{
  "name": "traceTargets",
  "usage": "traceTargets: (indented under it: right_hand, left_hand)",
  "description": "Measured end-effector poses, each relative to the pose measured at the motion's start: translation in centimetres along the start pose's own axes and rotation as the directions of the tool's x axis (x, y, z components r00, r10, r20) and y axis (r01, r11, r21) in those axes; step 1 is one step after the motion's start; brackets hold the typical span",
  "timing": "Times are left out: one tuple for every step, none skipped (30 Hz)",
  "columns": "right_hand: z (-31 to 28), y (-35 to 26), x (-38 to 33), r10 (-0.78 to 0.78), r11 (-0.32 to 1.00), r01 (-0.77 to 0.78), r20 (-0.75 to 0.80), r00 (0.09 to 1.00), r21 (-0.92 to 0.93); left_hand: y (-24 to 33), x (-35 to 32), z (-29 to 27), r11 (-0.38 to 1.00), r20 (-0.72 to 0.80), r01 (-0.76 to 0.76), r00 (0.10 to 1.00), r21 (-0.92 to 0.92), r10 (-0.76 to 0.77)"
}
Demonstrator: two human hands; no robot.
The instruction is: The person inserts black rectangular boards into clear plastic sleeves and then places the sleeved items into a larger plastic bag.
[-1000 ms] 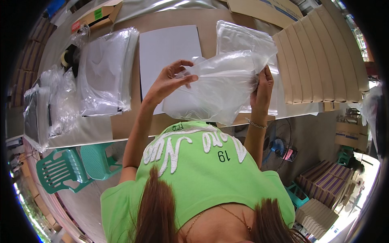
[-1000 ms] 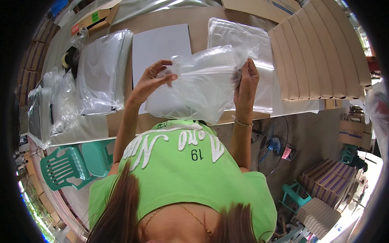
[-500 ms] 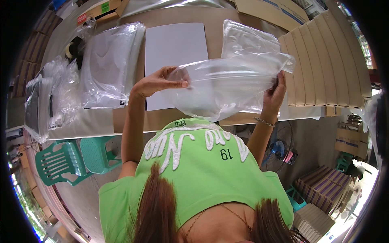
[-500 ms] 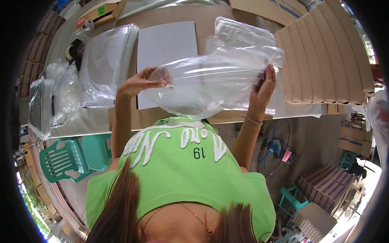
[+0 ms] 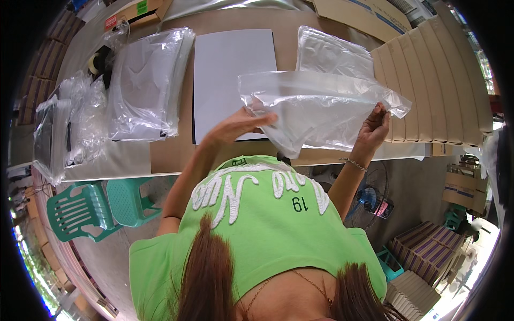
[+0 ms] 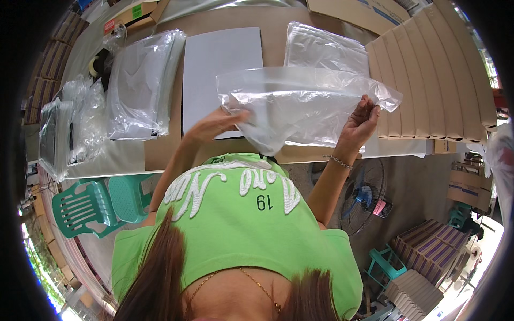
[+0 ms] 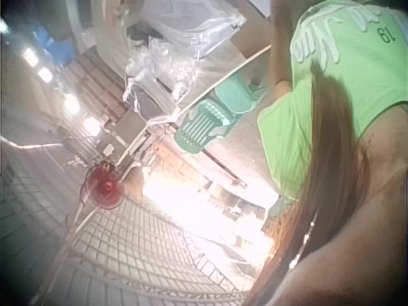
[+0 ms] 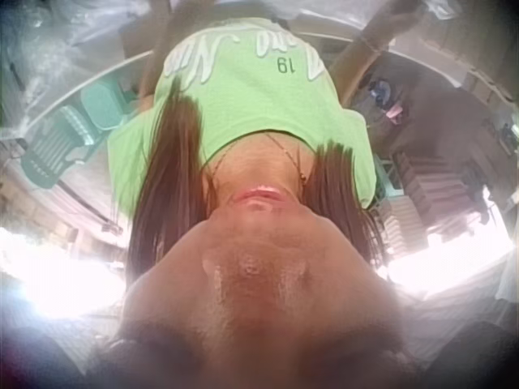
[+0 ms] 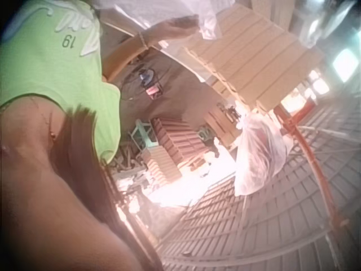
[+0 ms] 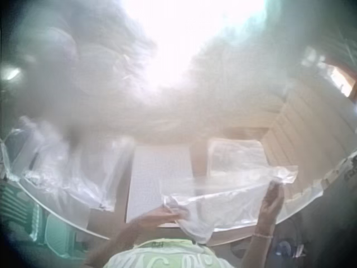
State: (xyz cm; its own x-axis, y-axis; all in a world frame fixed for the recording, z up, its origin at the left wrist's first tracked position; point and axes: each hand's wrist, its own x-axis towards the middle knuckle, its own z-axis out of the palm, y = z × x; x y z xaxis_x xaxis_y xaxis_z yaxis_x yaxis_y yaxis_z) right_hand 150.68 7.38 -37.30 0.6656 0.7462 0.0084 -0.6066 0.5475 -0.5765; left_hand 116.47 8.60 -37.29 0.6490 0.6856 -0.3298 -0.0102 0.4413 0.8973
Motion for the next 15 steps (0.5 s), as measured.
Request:
traceTargets:
  right_hand:
    - [-0.1,0.0,0.1,-0.012,1.000,0.012,-0.004,1.000,0.012]
    - [-0.2,-0.1,0.2,-0.024,0.999,0.024,-0.006,1.000,0.021]
    - [-0.4,-0.1,0.3,-0.035,0.999,0.035,-0.007,0.999,0.030]
    - [-0.4,-0.3,0.2,-0.067,0.998,0.067,0.001,0.998,0.001]
    - [-0.4,-0.5,0.1,-0.099,0.995,0.099,0.011,0.995,-0.029]
    - [-0.5,-0.6,0.0,-0.129,0.990,0.130,0.022,0.991,-0.058]
    - [-0.8,-0.9,0.2,-0.146,0.987,0.146,-0.001,0.989,-0.063]
    - [-1.3,-1.2,0.4,-0.163,0.985,0.161,-0.023,0.986,-0.069]
    - [-1.7,-1.3,0.6,-0.179,0.982,0.175,-0.045,0.983,-0.075]
    - [-1.7,-1.3,0.6,-0.171,0.983,0.165,-0.071,0.983,-0.078]
    - [-1.7,-1.3,0.5,-0.162,0.985,0.155,-0.096,0.982,-0.081]
    - [-1.7,-1.2,0.5,-0.154,0.986,0.145,-0.122,0.980,-0.084]
    - [-1.8,-1.1,0.5,-0.148,0.987,0.139,-0.123,0.981,-0.081]
    - [-2.1,-0.8,0.6,-0.142,0.988,0.133,-0.125,0.982,-0.078]
    - [-2.4,-0.6,0.7,-0.137,0.989,0.128,-0.128,0.982,-0.075]
  left_hand:
    - [-0.8,0.5,0.7,0.999,-0.043,0.008,0.999,-0.051,-0.010]
    - [-1.6,1.0,1.4,0.994,-0.086,0.012,0.996,-0.105,-0.021]
    - [-2.2,1.3,1.6,0.987,-0.129,0.013,0.991,-0.159,-0.034]
    - [-2.6,1.4,1.5,0.971,-0.109,0.029,0.993,-0.236,-0.056]
    - [-2.9,1.5,1.1,0.949,-0.087,0.045,0.993,-0.311,-0.076]
    - [-3.1,1.6,0.7,0.921,-0.065,0.062,0.993,-0.384,-0.094]
    - [-3.1,1.6,0.4,0.922,-0.087,0.041,0.993,-0.386,-0.081]
    - [-3.0,1.5,0.1,0.922,-0.110,0.020,0.992,-0.387,-0.068]
    - [-2.9,1.4,-0.1,0.921,-0.134,-0.001,0.989,-0.389,-0.055]
    - [-2.6,1.3,-0.1,0.885,-0.138,-0.035,0.990,-0.463,-0.033]
    - [-2.3,1.2,-0.1,0.842,-0.144,-0.069,0.990,-0.534,-0.010]
    - [-1.9,1.0,-0.2,0.793,-0.152,-0.102,0.988,-0.601,0.012]
    - [-1.4,0.8,-0.3,0.818,-0.083,-0.012,0.996,-0.576,-0.044]
    - [-1.2,0.7,0.1,0.880,-0.114,-0.019,0.993,-0.475,-0.040]
    - [-1.0,0.7,0.9,0.930,-0.144,-0.022,0.989,-0.368,-0.033]
